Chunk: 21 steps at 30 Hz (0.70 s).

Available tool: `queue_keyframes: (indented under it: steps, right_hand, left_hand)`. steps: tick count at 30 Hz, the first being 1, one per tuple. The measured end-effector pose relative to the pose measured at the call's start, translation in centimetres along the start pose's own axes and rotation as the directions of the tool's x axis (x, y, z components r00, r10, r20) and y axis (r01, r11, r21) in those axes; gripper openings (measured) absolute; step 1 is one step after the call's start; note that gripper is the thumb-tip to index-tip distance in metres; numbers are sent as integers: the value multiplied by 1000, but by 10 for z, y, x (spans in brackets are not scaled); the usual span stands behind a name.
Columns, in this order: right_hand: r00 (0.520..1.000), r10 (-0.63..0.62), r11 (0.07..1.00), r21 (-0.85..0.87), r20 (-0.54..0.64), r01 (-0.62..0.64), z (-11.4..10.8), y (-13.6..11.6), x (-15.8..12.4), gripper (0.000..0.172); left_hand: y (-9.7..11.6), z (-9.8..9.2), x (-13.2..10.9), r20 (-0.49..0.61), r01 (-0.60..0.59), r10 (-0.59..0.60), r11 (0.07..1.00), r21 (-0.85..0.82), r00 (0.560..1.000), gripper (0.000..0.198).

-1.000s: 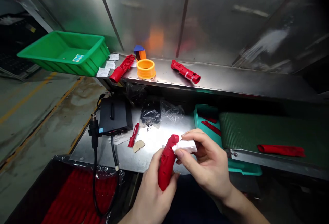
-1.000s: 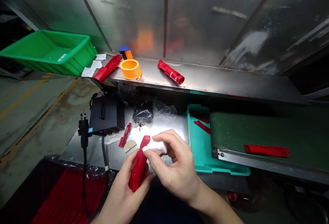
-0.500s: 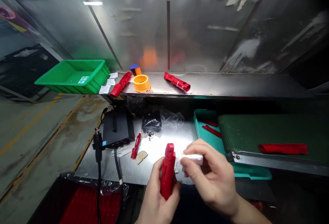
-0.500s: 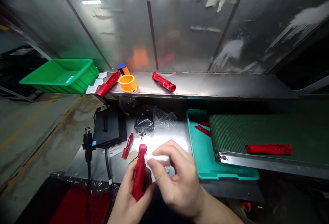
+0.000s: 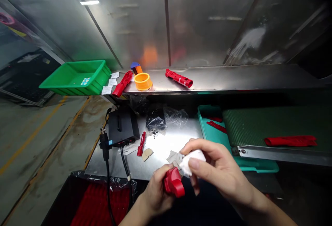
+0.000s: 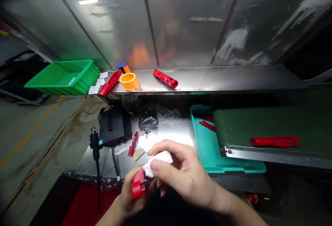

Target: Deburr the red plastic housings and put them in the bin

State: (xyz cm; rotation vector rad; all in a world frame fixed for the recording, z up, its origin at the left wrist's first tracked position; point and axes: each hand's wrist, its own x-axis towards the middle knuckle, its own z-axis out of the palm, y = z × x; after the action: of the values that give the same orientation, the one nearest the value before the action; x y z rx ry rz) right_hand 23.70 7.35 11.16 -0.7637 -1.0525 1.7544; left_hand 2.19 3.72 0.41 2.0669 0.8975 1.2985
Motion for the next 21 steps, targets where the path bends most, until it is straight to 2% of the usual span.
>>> queue_keyframes:
  steps: [1, 3, 6, 9, 12, 14, 16, 18, 21]
  right_hand:
    - [998, 36, 999, -13, 49, -35, 2, -3, -2, 17]
    - [994, 39, 993, -112, 101, -28, 6, -8, -5, 14]
    - [989, -81, 933, -339, 125, 119, 9, -10, -6, 9]
    - [967, -204, 860, -445, 150, 250, 11, -7, -3, 10]
    - [956, -275, 840, -458, 106, 292, 12, 1, 1, 12]
    - [974, -226, 900, -376, 27, 219, 11, 5, 3, 14]
    - [992, -122, 968, -226, -30, 112, 10, 6, 3, 16]
    - [998, -69, 989, -135, -10, 67, 8, 4, 1, 15]
    - [984, -129, 954, -254, 122, 157, 6, -3, -2, 8]
  left_hand:
    - [-4, -3, 0, 7, -47, 46, 999, 22, 999, 76]
    - [-9, -7, 2, 21, -100, 100, 995, 20, 995, 75]
    - [-14, -8, 5, 38, -179, 178, 984, 22, 983, 76]
    - [-18, -5, 6, 41, -248, 246, 968, 29, 968, 77]
    - [-22, -4, 11, 30, -291, 290, 956, 27, 956, 74]
    - [-22, -4, 16, 36, -313, 312, 950, 5, 949, 71]
    - [-22, -5, 21, 46, -324, 325, 946, -20, 945, 67]
    - [-22, -5, 23, 43, -315, 316, 949, -18, 948, 66]
    - [-25, -5, 18, 30, -302, 302, 953, 3, 953, 66]
